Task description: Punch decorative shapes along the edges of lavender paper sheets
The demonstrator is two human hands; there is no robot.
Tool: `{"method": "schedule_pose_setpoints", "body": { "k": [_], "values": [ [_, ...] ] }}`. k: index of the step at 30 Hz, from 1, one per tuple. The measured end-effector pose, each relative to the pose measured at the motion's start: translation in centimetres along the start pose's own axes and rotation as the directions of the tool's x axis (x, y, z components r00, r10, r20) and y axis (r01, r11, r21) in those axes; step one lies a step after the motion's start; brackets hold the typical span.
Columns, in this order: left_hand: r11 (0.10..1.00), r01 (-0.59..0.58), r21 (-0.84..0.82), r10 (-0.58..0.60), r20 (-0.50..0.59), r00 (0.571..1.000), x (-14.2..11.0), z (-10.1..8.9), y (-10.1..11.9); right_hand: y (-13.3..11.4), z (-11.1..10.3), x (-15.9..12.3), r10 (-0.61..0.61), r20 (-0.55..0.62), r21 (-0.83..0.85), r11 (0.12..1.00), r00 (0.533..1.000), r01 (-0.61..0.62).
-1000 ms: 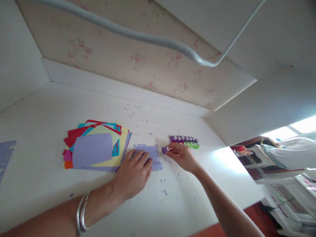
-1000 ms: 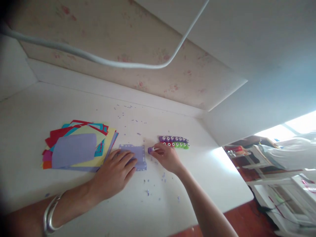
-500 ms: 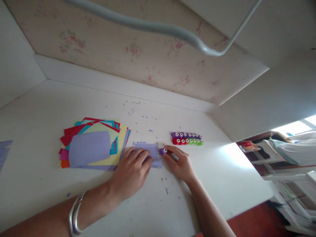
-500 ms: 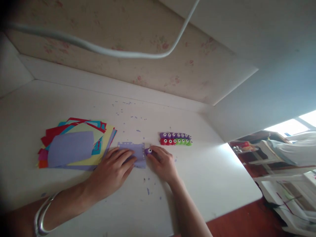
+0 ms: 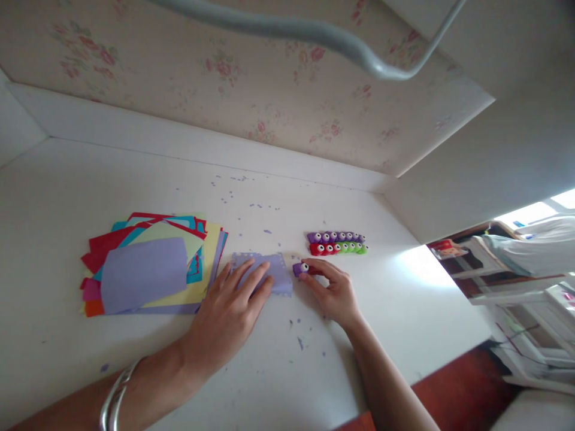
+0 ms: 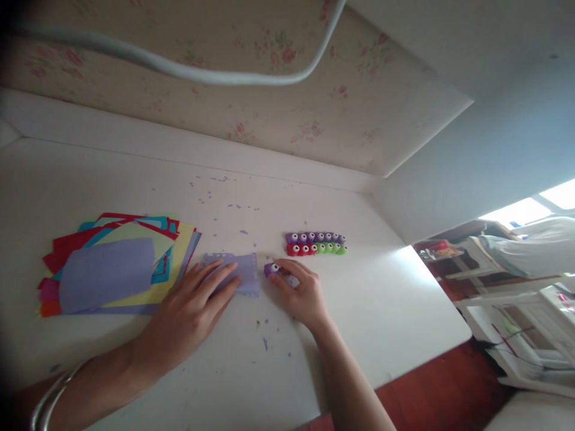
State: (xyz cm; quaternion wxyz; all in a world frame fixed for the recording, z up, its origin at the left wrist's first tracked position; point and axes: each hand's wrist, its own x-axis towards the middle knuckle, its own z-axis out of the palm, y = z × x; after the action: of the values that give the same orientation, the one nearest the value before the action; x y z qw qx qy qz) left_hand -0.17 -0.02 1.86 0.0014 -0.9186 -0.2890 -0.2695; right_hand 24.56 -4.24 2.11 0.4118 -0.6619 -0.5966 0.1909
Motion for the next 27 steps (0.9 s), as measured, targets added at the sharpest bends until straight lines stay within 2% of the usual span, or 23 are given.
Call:
{"method": "schedule_pose_setpoints", "body": {
  "k": [5,10,14,18,23,27],
  "values": [
    [1.0,0.017,-0.007,-0.017,0.002,1.0,0.2,-0.1,-0.3,-0.5,-0.4,-0.1,0.0,0.049,0.013,1.0,0.999,-0.001],
    [0.997,0.039,-0.062,-0.036,0.049,0.998,0.3,0.5,-0.5,-0.9,-0.5,0.0,-0.011,0.095,0.016,1.0,0.995,0.009],
    [0.969,0.16,-0.188,-0.152,0.055,0.987,0.7,0.8,-0.7,-0.7,-0.4,0.1,-0.006,0.107,0.022,1.0,0.994,0.004],
    [0.901,0.264,-0.345,-0.237,0.119,0.964,0.9,0.5,-1.1,-0.5,-0.4,0.2,0.016,0.105,0.008,1.0,0.994,-0.016],
    [0.887,0.267,-0.378,-0.23,0.141,0.963,0.7,0.6,-1.4,-0.5,-0.3,0.2,0.018,0.107,0.018,1.0,0.994,-0.02],
    [0.887,0.253,-0.387,-0.224,0.119,0.967,0.4,1.2,-1.3,-0.5,-0.2,0.1,0.033,0.111,0.032,0.999,0.993,-0.037]
  ]
}}
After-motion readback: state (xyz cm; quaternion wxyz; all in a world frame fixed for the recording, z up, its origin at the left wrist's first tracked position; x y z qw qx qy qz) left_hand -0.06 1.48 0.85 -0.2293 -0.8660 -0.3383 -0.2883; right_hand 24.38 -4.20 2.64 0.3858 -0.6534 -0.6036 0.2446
